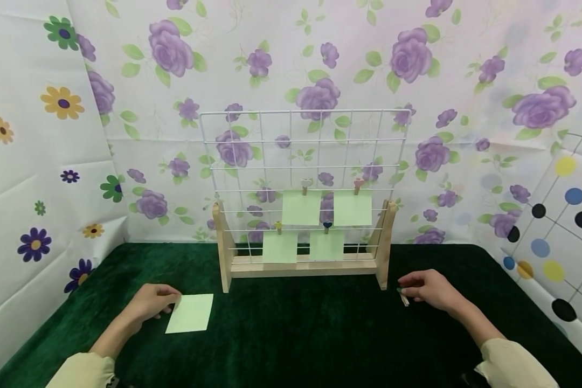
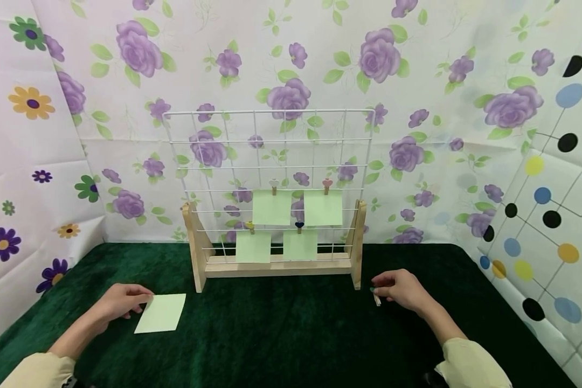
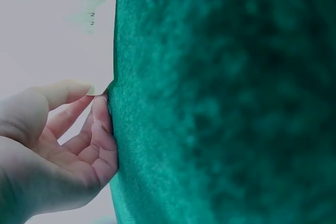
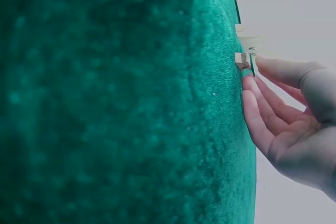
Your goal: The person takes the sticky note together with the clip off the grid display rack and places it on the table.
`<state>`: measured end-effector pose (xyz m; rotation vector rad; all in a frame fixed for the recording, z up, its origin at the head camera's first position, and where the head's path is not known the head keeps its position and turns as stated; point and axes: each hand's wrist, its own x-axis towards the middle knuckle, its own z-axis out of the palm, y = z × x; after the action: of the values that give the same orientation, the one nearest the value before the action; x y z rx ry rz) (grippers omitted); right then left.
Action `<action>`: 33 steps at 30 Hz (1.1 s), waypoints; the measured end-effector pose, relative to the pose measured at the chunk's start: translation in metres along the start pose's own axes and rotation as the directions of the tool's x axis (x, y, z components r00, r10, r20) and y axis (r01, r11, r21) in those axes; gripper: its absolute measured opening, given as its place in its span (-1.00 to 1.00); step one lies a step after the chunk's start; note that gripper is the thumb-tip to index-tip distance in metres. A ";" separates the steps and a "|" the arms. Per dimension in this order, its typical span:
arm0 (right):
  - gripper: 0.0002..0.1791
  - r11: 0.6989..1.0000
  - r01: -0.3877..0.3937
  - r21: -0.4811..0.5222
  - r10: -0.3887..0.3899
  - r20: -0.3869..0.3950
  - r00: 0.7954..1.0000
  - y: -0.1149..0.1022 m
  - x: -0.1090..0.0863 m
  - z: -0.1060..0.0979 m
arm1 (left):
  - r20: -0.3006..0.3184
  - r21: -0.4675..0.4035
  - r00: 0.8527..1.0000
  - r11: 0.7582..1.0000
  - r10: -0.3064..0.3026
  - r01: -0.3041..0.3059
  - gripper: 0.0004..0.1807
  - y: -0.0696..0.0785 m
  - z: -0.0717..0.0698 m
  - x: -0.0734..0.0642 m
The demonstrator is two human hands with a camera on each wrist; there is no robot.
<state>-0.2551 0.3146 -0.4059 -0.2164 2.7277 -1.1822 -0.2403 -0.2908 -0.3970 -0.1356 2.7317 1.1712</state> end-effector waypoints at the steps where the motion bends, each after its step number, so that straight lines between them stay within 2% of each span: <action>1: -0.65 1.000 0.003 -0.001 -0.003 -0.001 1.000 0.000 0.000 0.000 | -0.001 0.003 1.000 1.000 -0.001 0.001 -0.70 0.000 0.000 0.000; 11: -0.62 0.999 0.031 0.016 -0.031 -0.010 0.999 -0.002 -0.002 -0.001 | 0.001 0.005 1.000 1.000 -0.022 0.022 -0.61 -0.003 0.000 -0.001; 19: -0.58 0.998 0.061 0.019 -0.059 -0.091 0.994 -0.010 0.000 -0.005 | -0.020 -0.029 0.999 0.999 -0.025 0.025 -0.58 -0.003 -0.005 -0.006; 24: -0.54 0.995 0.089 0.045 -0.081 -0.150 0.985 -0.025 0.001 -0.008 | -0.070 -0.038 0.997 0.999 0.032 -0.035 -0.53 0.004 -0.007 -0.012; 33: -0.51 0.984 0.154 0.092 -0.133 -0.205 0.970 -0.061 0.001 -0.016 | -0.104 -0.109 0.980 0.978 0.168 -0.179 -0.52 0.038 -0.003 -0.025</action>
<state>-0.2547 0.2840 -0.3504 -0.3022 2.8469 -1.4587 -0.2217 -0.2664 -0.3636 0.0355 2.8030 1.4074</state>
